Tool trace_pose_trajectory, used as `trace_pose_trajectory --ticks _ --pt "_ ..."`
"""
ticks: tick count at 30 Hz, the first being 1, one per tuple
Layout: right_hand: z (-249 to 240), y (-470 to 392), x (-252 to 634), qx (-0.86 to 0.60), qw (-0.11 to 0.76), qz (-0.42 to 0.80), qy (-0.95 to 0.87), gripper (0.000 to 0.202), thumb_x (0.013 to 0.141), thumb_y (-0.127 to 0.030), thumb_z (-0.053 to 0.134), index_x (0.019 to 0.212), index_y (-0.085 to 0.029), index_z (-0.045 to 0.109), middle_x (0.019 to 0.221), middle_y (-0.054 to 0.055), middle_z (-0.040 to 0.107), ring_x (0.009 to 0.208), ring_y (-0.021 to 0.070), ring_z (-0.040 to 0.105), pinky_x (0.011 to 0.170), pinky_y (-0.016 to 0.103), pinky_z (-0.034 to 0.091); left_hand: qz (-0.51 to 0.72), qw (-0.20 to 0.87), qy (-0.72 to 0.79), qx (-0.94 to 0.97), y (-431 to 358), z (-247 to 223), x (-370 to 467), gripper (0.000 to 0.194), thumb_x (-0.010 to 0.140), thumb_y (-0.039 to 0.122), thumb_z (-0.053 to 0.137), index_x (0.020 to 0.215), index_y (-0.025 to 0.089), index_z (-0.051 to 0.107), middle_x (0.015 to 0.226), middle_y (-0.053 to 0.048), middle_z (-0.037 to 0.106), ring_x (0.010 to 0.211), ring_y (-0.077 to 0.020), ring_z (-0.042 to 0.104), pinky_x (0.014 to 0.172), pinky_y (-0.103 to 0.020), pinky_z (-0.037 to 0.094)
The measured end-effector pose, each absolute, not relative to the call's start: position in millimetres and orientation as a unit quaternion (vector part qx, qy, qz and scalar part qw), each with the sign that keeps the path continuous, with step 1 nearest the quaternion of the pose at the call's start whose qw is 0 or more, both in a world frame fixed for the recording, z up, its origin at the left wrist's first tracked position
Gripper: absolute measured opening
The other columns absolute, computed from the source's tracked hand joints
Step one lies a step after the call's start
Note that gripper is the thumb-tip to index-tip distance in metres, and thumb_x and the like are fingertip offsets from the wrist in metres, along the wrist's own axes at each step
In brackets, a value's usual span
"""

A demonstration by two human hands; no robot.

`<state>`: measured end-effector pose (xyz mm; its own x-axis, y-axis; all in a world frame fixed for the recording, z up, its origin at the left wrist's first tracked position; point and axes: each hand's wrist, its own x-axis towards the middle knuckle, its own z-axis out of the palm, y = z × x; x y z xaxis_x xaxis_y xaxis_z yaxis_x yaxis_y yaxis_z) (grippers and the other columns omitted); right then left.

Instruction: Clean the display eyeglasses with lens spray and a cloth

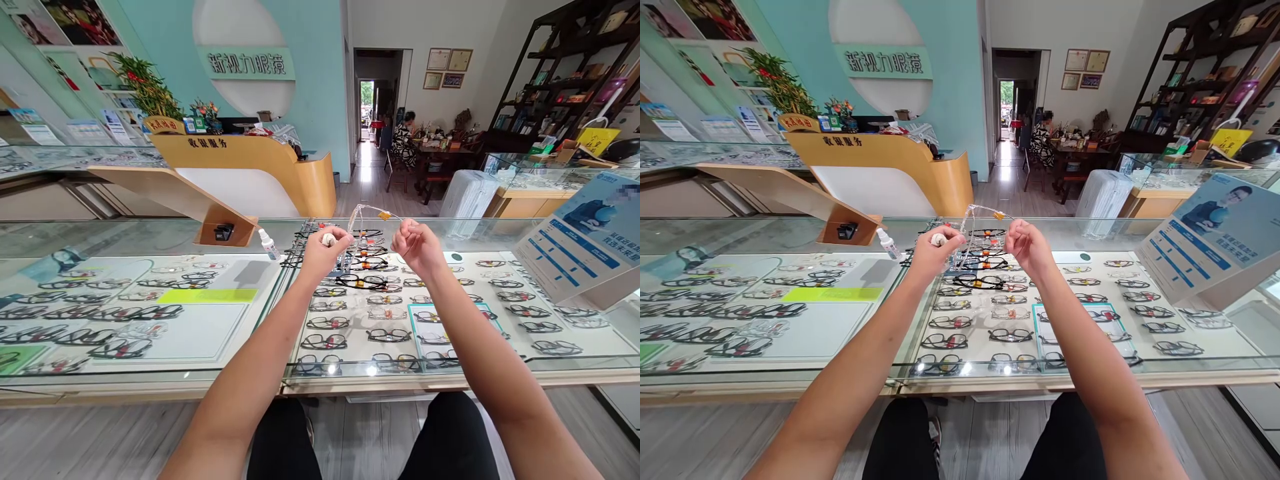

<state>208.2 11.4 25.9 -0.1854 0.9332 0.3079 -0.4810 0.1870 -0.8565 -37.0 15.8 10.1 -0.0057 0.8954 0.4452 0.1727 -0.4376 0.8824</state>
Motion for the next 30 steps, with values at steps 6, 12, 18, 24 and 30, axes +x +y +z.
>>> trace_pose_trajectory --ticks 6,12,18,24,30 --pt "22 7 200 -0.171 0.545 0.663 -0.483 0.014 0.081 -0.029 0.075 0.070 -0.023 0.068 0.049 -0.006 0.040 0.052 0.0120 0.034 0.059 0.029 0.031 0.575 0.311 0.408 0.637 15 7 -35 0.030 0.084 0.048 0.084 0.082 0.020 0.075 0.078 -0.001 0.067 0.067 -0.0141 0.051 0.064 -0.029 0.038" --pt "17 6 194 -0.187 0.535 0.658 -0.496 0.014 0.079 -0.028 0.080 0.070 -0.021 0.072 0.048 -0.007 0.041 0.051 0.0108 0.035 0.057 0.028 0.027 0.579 0.291 0.386 0.657 14 3 -29 0.031 0.083 0.050 0.085 0.085 0.020 0.076 0.091 -0.006 0.078 0.083 -0.0207 0.066 0.075 -0.033 0.051" --pt "16 6 193 -0.219 0.530 0.630 -0.524 0.022 0.075 -0.036 0.086 0.069 -0.022 0.070 0.050 -0.008 0.042 0.051 0.0101 0.032 0.058 0.029 0.026 0.562 0.311 0.387 0.662 11 4 -26 0.034 0.082 0.053 0.086 0.086 0.021 0.077 0.093 -0.007 0.080 0.084 -0.0221 0.069 0.076 -0.033 0.052" --pt "11 7 193 -0.333 0.546 0.467 -0.610 0.039 0.076 -0.051 0.095 0.078 -0.023 0.068 0.061 -0.006 0.054 0.059 0.0115 0.040 0.061 0.030 0.028 0.564 0.352 0.374 0.647 10 5 -26 0.040 0.079 0.058 0.090 0.085 0.020 0.078 0.096 -0.008 0.081 0.087 -0.0235 0.072 0.079 -0.035 0.055" --pt "6 2 184 -0.366 0.574 0.355 -0.641 0.040 0.085 -0.054 0.088 0.085 -0.025 0.060 0.065 -0.008 0.048 0.061 0.0131 0.039 0.061 0.032 0.030 0.548 0.351 0.377 0.660 10 1 -24 0.044 0.075 0.060 0.094 0.086 0.020 0.079 0.090 -0.007 0.080 0.079 -0.0211 0.068 0.072 -0.033 0.053"
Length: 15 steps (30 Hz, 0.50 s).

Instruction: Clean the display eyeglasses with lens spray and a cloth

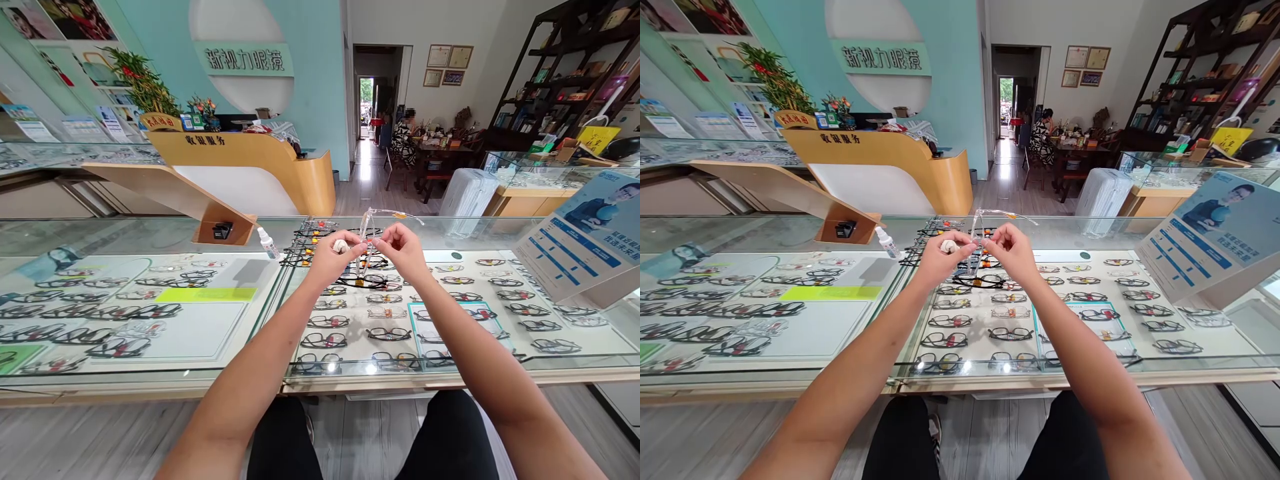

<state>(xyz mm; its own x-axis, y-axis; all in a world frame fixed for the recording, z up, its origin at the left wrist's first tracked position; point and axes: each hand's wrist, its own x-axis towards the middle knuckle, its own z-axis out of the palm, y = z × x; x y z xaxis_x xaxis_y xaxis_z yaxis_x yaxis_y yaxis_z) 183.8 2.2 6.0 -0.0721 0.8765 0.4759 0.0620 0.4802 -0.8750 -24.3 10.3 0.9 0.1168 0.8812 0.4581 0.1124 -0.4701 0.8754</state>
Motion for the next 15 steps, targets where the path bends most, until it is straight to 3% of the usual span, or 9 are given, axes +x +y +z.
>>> trace_pose_trajectory --ticks 6,10,15 --pt "1.6 0.9 183.4 -0.446 0.536 0.097 -0.710 0.007 0.089 -0.024 0.067 0.093 -0.026 0.061 0.073 -0.004 0.053 0.071 0.0184 0.048 0.074 0.036 0.036 0.555 0.341 0.389 0.652 11.8 -3.0 -22.2 0.043 0.077 0.060 0.092 0.086 0.020 0.079 0.088 -0.006 0.079 0.077 -0.0201 0.066 0.071 -0.032 0.051" --pt "2.2 2.0 186.5 -0.488 0.444 -0.036 -0.750 0.011 0.090 -0.017 0.063 0.093 -0.025 0.070 0.091 0.006 0.067 0.092 0.0274 0.056 0.083 0.042 0.036 0.577 0.308 0.406 0.638 10.9 -2.3 -22.9 0.038 0.081 0.057 0.088 0.085 0.021 0.078 0.092 -0.006 0.080 0.080 -0.0208 0.068 0.072 -0.033 0.053" --pt "-0.3 5.8 192.0 -0.512 0.347 -0.022 -0.785 0.019 0.087 -0.011 0.065 0.095 -0.025 0.076 0.103 0.010 0.070 0.102 0.0317 0.057 0.088 0.046 0.039 0.606 0.293 0.410 0.616 10.5 -1.2 -23.4 0.034 0.084 0.054 0.086 0.087 0.021 0.077 0.096 -0.007 0.082 0.089 -0.0230 0.072 0.080 -0.034 0.055"
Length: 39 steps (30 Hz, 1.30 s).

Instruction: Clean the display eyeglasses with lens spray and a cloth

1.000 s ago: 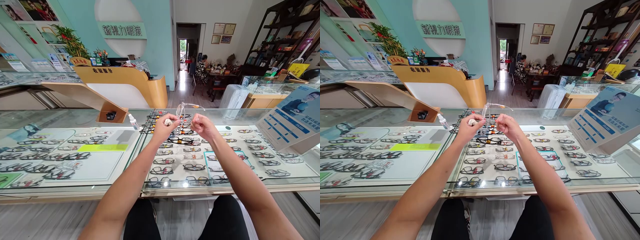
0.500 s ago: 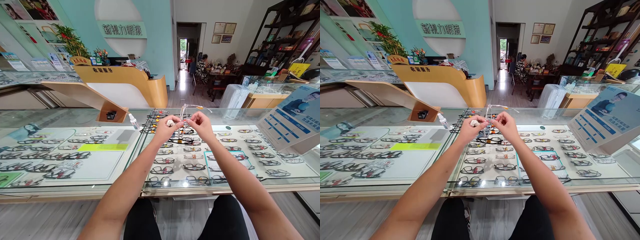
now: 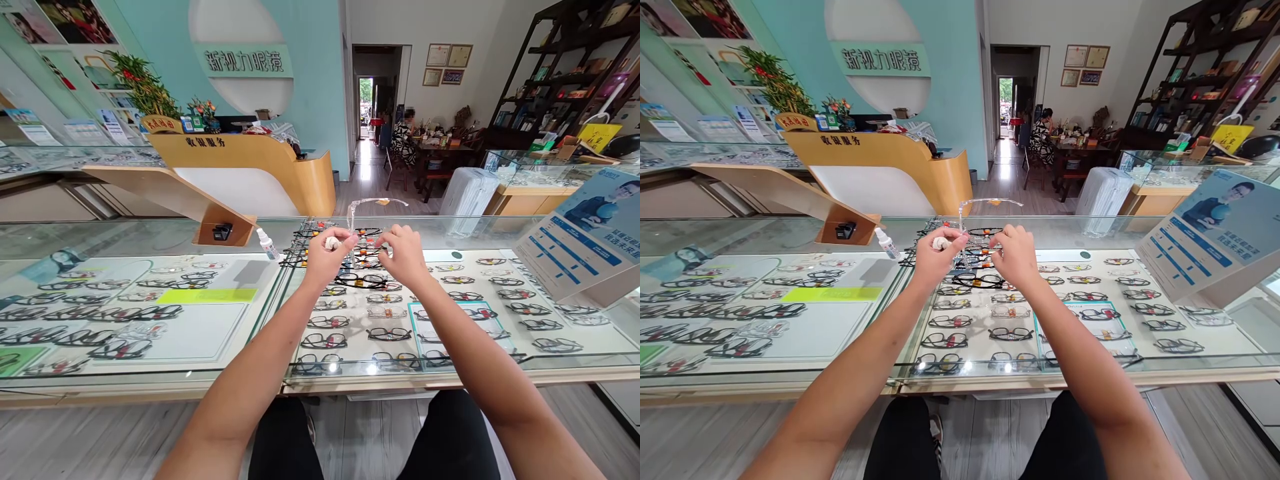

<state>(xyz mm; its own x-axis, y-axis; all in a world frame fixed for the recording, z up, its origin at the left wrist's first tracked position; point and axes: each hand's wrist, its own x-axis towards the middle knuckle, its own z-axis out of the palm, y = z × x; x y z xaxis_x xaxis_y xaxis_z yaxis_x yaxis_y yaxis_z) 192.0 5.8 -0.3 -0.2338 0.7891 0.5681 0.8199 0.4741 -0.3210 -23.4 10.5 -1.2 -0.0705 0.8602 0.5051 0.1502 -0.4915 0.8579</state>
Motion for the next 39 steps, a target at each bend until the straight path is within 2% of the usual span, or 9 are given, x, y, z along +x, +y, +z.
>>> trace_pose_trajectory --ticks 4,8,10,15,18,23,29,33,39 --pt "-3 7 191 -0.464 0.339 0.061 -0.816 0.027 0.089 -0.012 0.066 0.111 -0.024 0.077 0.116 0.011 0.073 0.110 0.0330 0.060 0.098 0.050 0.046 0.619 0.298 0.392 0.612 11 0 -23 0.033 0.085 0.054 0.085 0.086 0.022 0.076 0.099 -0.008 0.080 0.098 -0.0252 0.074 0.092 -0.039 0.057" --pt "-7 4 181 -0.353 0.431 0.210 -0.804 0.049 0.097 -0.041 0.077 0.143 -0.027 0.066 0.134 0.012 0.072 0.125 0.0318 0.064 0.110 0.051 0.051 0.612 0.291 0.362 0.640 12 1 -21 0.038 0.079 0.059 0.090 0.081 0.023 0.078 0.105 -0.009 0.075 0.107 -0.0269 0.072 0.106 -0.044 0.054" --pt "-10 2 174 -0.336 0.458 0.238 -0.787 0.050 0.096 -0.051 0.079 0.139 -0.026 0.068 0.138 0.013 0.072 0.130 0.0327 0.064 0.113 0.052 0.051 0.601 0.306 0.354 0.648 12 1 -20 0.041 0.077 0.062 0.092 0.080 0.023 0.079 0.107 -0.009 0.071 0.108 -0.0268 0.070 0.106 -0.044 0.054" --pt "-13 -1 165 -0.328 0.481 0.218 -0.783 0.033 0.102 -0.053 0.071 0.119 -0.025 0.075 0.126 0.014 0.078 0.125 0.0329 0.068 0.110 0.052 0.052 0.581 0.345 0.348 0.649 10 0 -18 0.044 0.075 0.062 0.094 0.083 0.022 0.078 0.110 -0.009 0.070 0.106 -0.0251 0.069 0.100 -0.040 0.056" --pt "-11 -1 167 -0.343 0.489 0.216 -0.773 0.034 0.103 -0.054 0.070 0.123 -0.027 0.076 0.127 0.013 0.079 0.123 0.0323 0.069 0.110 0.052 0.052 0.606 0.383 0.346 0.605 14 1 -24 0.046 0.078 0.061 0.092 0.086 0.023 0.067 0.098 -0.004 0.070 0.082 -0.0176 0.064 0.077 -0.032 0.055" --pt "-10 3 175 -0.375 0.506 0.219 -0.745 0.040 0.102 -0.053 0.071 0.132 -0.026 0.076 0.135 0.013 0.076 0.118 0.0307 0.071 0.106 0.050 0.055 0.685 0.369 0.404 0.481 38 4 -50 0.048 0.091 0.065 0.075 0.077 0.024 0.054 0.072 0.000 0.061 0.055 -0.0117 0.045 0.050 -0.027 0.036" --pt "-13 11 181 -0.383 0.516 0.211 -0.737 0.040 0.102 -0.054 0.071 0.130 -0.026 0.076 0.130 0.012 0.077 0.115 0.0298 0.071 0.102 0.049 0.056 0.782 0.307 0.466 0.278 69 3 -100 0.048 0.103 0.061 0.065 0.078 0.025 0.045 0.067 0.002 0.058 0.052 -0.0102 0.044 0.049 -0.026 0.034" --pt "-15 13 183 -0.390 0.515 0.211 -0.733 0.039 0.102 -0.053 0.070 0.129 -0.025 0.077 0.128 0.012 0.077 0.112 0.0297 0.071 0.102 0.050 0.056 0.819 0.249 0.490 0.167 78 -3 -128 0.034 0.107 0.043 0.064 0.085 0.024 0.047 0.076 0.004 0.058 0.057 -0.0082 0.051 0.053 -0.022 0.037" --pt "-16 12 184 -0.398 0.513 0.211 -0.731 0.042 0.102 -0.057 0.070 0.131 -0.027 0.076 0.128 0.011 0.077 0.110 0.0296 0.072 0.102 0.050 0.056 0.823 0.255 0.496 0.103 87 -14 -140 0.020 0.101 0.021 0.065 0.103 0.026 0.046 0.082 0.006 0.065 0.055 -0.0079 0.052 0.057 -0.021 0.041"
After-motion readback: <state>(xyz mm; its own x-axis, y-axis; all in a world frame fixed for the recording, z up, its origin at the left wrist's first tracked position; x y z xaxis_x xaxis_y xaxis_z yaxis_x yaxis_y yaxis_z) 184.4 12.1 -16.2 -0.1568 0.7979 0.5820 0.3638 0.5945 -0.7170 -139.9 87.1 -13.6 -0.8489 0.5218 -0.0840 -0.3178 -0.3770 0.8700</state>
